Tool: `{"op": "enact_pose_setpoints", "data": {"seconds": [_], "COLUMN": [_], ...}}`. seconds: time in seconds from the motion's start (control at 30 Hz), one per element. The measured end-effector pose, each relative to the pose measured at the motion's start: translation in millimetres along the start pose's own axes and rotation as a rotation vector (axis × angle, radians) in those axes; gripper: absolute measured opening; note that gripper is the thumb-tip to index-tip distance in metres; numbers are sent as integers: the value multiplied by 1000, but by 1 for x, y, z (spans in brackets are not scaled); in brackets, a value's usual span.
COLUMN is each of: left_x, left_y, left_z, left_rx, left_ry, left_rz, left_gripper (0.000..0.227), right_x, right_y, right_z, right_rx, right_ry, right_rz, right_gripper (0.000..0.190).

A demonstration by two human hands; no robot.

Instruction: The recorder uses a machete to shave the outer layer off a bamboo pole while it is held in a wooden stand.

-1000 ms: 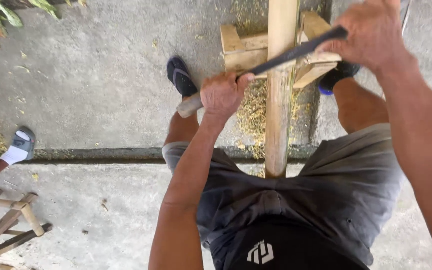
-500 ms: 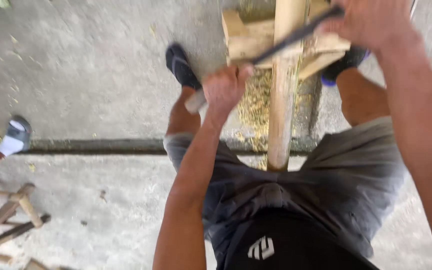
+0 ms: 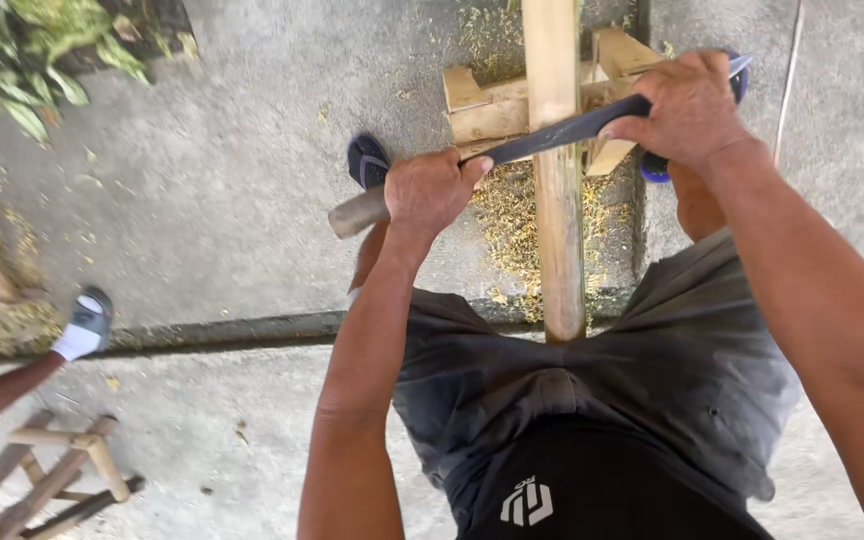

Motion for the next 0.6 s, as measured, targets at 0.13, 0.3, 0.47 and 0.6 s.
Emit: {"op": "enact_pose_setpoints", "data": {"seconds": [0.13,0.3,0.47,0.6], "left_x": [48,145,230,275], "left_y": [12,-5,7,50], "left_z": [-3,-13,-11,-14], "left_rx": [26,211,539,1183], "left_ry": [-160,-273,-304,-461], "left_rz": [-195,-21,53,75], "left_gripper": [70,65,43,42], "right_x": [54,134,189,205], "right_y": [-11,19,110,157], "right_z": [-20,-41,-78,-98], "right_rx": [-67,-501,-965,-827], "right_ry": [-8,233,435,305], "right_rz": [337,137,-333,-326], "right_gripper": [69,59,75,83]}}
Point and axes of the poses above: each hand's wrist, its own x-axis away from the middle knuckle, its own y-axis out of the palm, z = x × y, the point moved 8 cm from there along -x, towards the middle knuckle, and after that the axes turned 7 degrees about y, right-handed, at the moved point
